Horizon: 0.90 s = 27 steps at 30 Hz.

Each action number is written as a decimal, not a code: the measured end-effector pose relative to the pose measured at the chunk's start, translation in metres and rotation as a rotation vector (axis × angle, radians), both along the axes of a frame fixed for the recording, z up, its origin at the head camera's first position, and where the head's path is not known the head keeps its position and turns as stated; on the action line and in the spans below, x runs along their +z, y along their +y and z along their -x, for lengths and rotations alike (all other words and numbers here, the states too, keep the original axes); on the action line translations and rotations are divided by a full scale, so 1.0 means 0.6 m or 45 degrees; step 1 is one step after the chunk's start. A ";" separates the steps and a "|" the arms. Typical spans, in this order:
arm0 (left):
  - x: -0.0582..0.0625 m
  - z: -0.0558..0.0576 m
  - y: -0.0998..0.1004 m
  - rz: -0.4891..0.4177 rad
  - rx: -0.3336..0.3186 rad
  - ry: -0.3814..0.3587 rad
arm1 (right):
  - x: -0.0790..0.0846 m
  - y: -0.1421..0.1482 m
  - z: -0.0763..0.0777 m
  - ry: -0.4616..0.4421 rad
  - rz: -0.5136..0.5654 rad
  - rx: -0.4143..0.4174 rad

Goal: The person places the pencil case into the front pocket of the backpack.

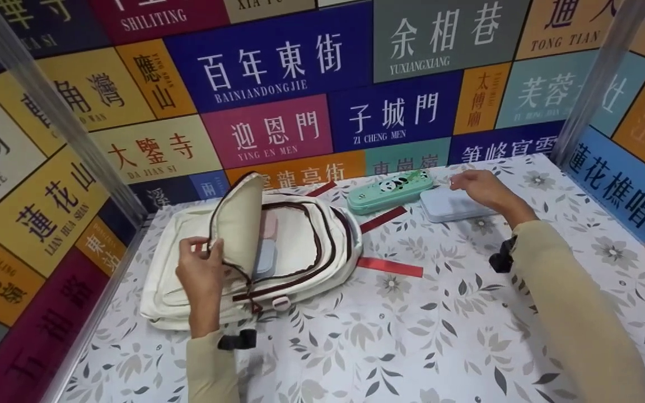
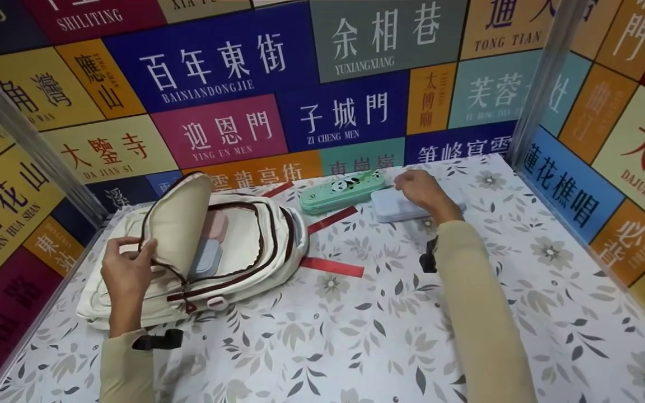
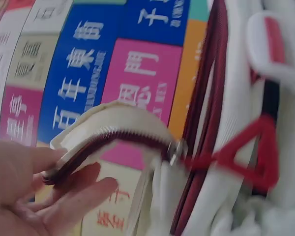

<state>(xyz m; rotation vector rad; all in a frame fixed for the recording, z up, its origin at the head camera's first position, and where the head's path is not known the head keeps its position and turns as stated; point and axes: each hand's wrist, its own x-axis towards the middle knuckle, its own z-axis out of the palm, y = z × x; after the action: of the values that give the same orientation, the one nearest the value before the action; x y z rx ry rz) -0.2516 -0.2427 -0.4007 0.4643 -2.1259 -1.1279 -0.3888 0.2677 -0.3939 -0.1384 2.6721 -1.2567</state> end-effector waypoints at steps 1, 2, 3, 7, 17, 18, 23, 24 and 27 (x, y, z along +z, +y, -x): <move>-0.001 -0.002 -0.007 -0.020 0.009 -0.041 | -0.004 0.007 0.000 0.003 -0.050 -0.016; -0.001 -0.004 -0.015 -0.040 0.004 -0.076 | -0.008 0.013 0.001 0.008 -0.096 -0.029; -0.002 -0.005 -0.021 -0.046 -0.005 -0.114 | -0.012 0.020 0.001 0.017 -0.130 -0.039; -0.006 -0.010 -0.041 -0.045 -0.047 -0.244 | -0.022 0.042 0.003 0.026 -0.216 -0.043; -0.005 -0.019 -0.066 -0.050 0.039 -0.436 | -0.020 0.053 0.024 0.074 -0.431 0.023; -0.005 -0.020 -0.067 -0.052 0.048 -0.455 | -0.021 0.054 0.026 0.067 -0.436 0.020; -0.012 -0.025 -0.072 -0.090 0.055 -0.505 | -0.032 0.069 0.033 0.003 -0.369 -0.030; -0.013 -0.026 -0.073 -0.094 0.051 -0.508 | -0.036 0.074 0.033 -0.009 -0.369 -0.034; -0.015 -0.027 -0.074 -0.094 0.037 -0.512 | -0.047 0.087 0.034 -0.022 -0.422 0.006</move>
<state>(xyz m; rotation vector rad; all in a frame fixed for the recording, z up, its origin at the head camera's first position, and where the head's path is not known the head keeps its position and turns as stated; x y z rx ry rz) -0.2352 -0.2873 -0.4095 0.8109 -2.4126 -1.1755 -0.4094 0.3202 -0.4220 -0.0861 2.8147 -0.7917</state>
